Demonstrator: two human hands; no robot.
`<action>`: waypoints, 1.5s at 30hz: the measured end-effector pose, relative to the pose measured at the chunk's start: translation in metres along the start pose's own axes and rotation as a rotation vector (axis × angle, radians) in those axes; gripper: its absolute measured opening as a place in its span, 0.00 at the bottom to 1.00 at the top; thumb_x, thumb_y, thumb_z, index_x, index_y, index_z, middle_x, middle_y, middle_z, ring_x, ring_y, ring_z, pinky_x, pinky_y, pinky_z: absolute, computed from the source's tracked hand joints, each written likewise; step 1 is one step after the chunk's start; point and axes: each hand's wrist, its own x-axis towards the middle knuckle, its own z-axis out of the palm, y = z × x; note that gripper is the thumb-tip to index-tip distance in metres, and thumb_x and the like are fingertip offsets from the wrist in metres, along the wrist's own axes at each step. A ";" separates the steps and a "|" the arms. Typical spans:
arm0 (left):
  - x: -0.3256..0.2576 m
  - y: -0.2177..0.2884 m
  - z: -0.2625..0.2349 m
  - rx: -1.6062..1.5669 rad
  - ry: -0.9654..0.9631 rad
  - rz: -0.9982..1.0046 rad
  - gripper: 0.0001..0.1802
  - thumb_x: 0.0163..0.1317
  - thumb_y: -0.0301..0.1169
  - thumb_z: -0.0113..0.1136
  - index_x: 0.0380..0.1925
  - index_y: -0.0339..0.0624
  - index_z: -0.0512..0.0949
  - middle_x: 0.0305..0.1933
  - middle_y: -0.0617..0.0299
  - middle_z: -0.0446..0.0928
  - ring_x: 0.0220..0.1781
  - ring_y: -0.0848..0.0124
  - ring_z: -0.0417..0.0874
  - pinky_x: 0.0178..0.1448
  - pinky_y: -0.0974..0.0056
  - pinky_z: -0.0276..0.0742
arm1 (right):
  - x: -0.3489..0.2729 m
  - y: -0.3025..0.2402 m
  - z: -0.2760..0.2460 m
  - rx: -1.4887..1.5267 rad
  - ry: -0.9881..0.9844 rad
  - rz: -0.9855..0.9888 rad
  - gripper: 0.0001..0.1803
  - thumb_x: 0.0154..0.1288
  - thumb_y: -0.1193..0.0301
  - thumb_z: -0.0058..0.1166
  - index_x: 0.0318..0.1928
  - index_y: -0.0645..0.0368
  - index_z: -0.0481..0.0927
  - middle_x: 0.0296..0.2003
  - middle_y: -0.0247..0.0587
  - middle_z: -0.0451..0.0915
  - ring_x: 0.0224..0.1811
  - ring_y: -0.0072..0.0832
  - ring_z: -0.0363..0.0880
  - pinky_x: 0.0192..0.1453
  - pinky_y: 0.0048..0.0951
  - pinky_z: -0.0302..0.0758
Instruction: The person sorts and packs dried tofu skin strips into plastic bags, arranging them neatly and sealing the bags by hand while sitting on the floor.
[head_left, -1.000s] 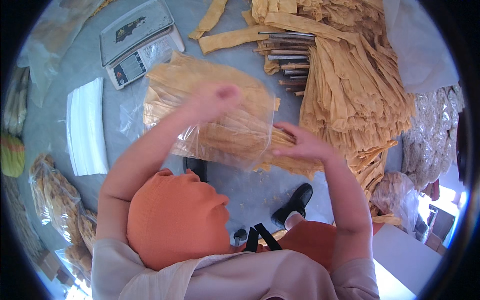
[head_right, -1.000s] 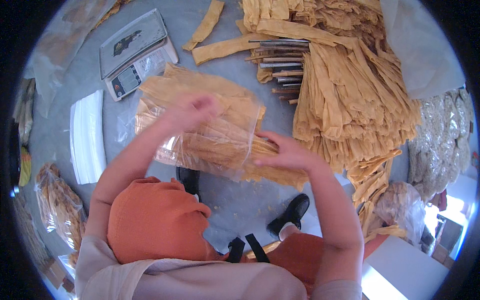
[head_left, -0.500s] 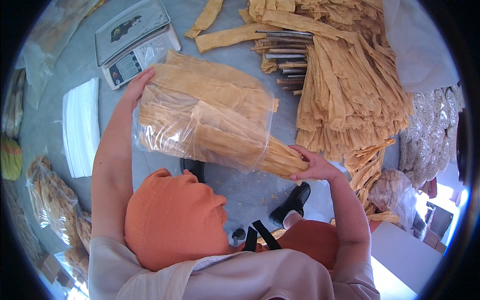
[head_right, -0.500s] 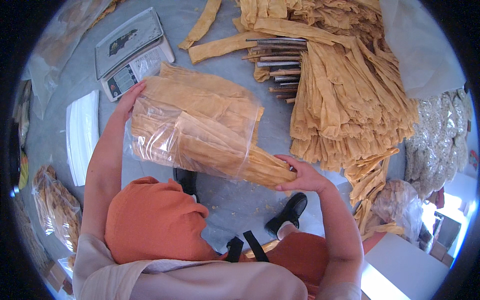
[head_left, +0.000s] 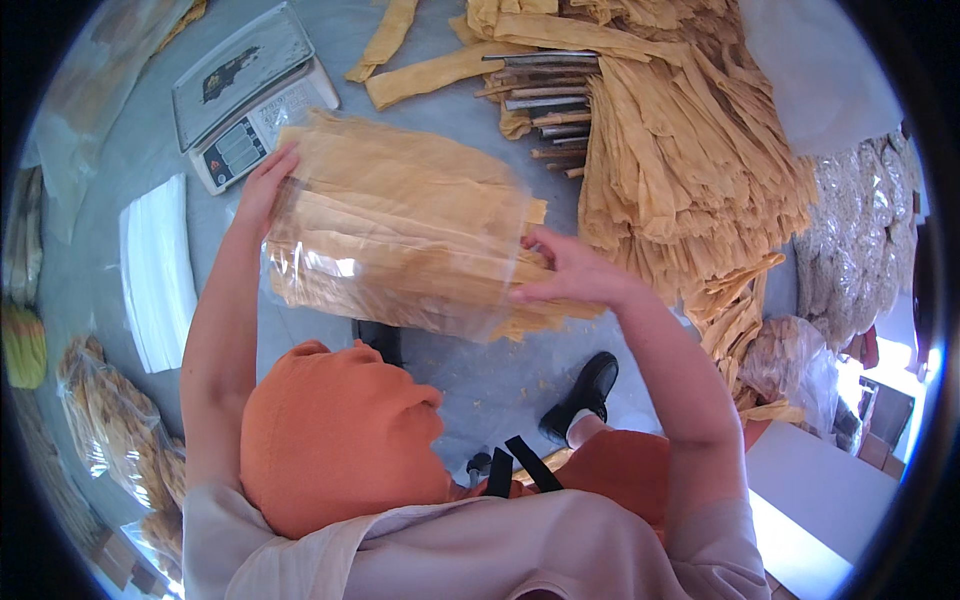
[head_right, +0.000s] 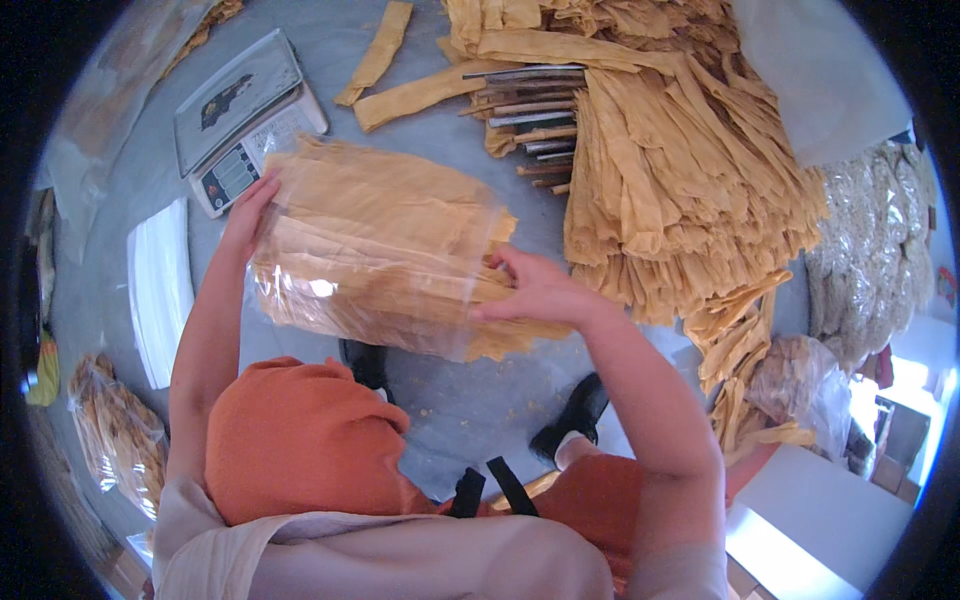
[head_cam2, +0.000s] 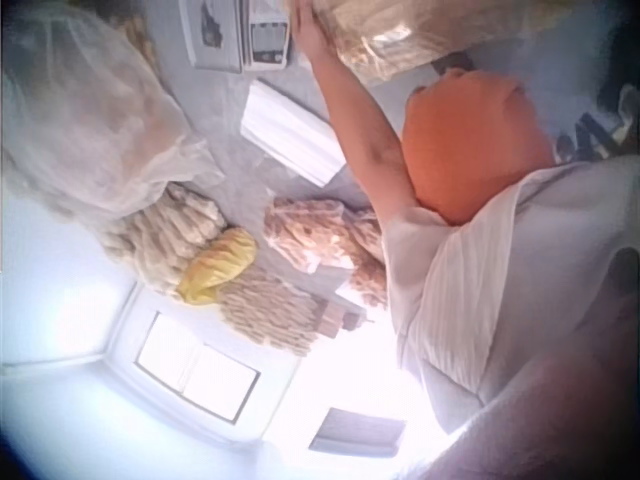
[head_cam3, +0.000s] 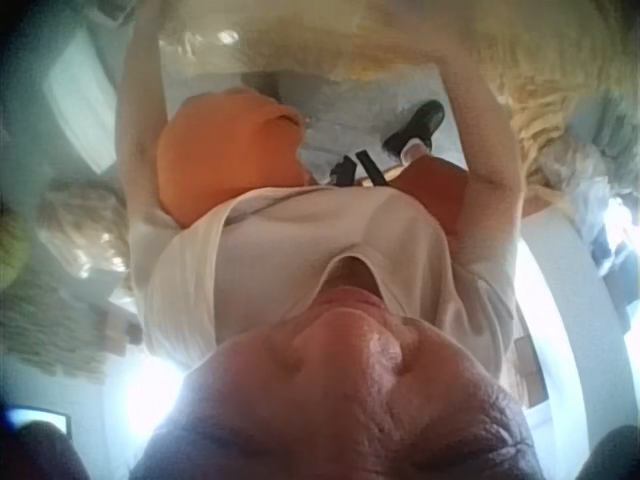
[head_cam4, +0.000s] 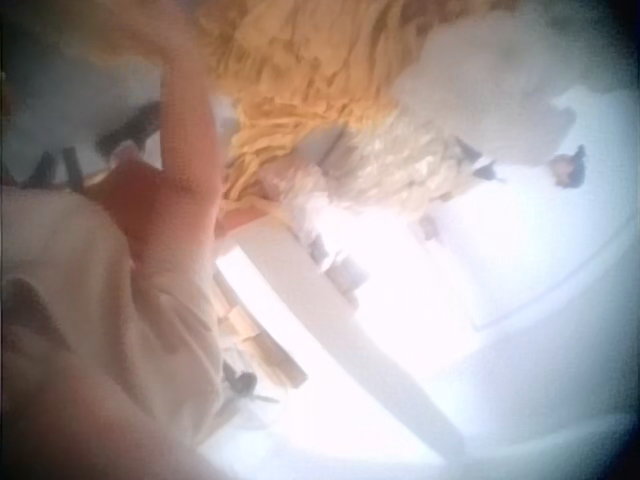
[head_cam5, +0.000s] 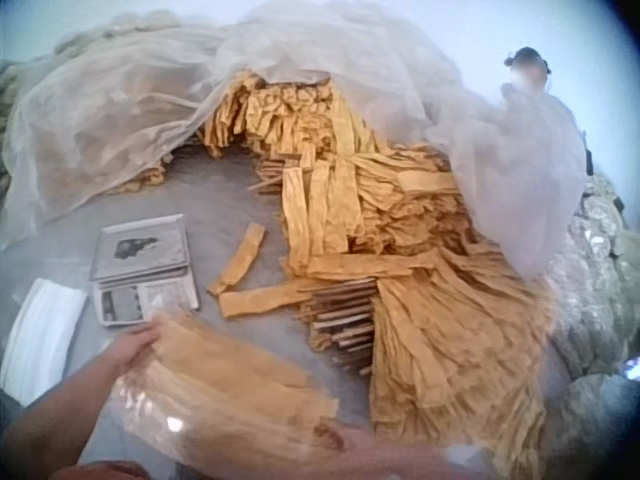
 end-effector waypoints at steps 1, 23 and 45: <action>-0.001 -0.004 -0.001 0.027 0.007 0.017 0.27 0.64 0.36 0.61 0.62 0.41 0.71 0.60 0.61 0.74 0.61 0.72 0.73 0.63 0.69 0.67 | 0.004 -0.002 0.005 -0.022 0.046 -0.011 0.41 0.45 0.45 0.70 0.56 0.56 0.74 0.49 0.49 0.77 0.49 0.39 0.75 0.55 0.35 0.72; -0.021 -0.006 -0.021 -0.395 -0.134 -0.291 0.34 0.63 0.55 0.55 0.57 0.36 0.72 0.54 0.51 0.78 0.53 0.57 0.81 0.59 0.55 0.76 | 0.000 -0.008 0.086 1.133 0.667 0.094 0.17 0.62 0.69 0.56 0.50 0.57 0.68 0.44 0.36 0.72 0.48 0.24 0.68 0.55 0.26 0.65; -0.111 0.009 0.148 1.570 -0.358 0.945 0.31 0.64 0.55 0.49 0.66 0.66 0.65 0.74 0.68 0.57 0.77 0.60 0.51 0.75 0.37 0.37 | 0.012 0.009 0.135 0.806 0.896 -0.038 0.32 0.70 0.56 0.48 0.65 0.68 0.63 0.63 0.52 0.65 0.67 0.36 0.61 0.70 0.35 0.56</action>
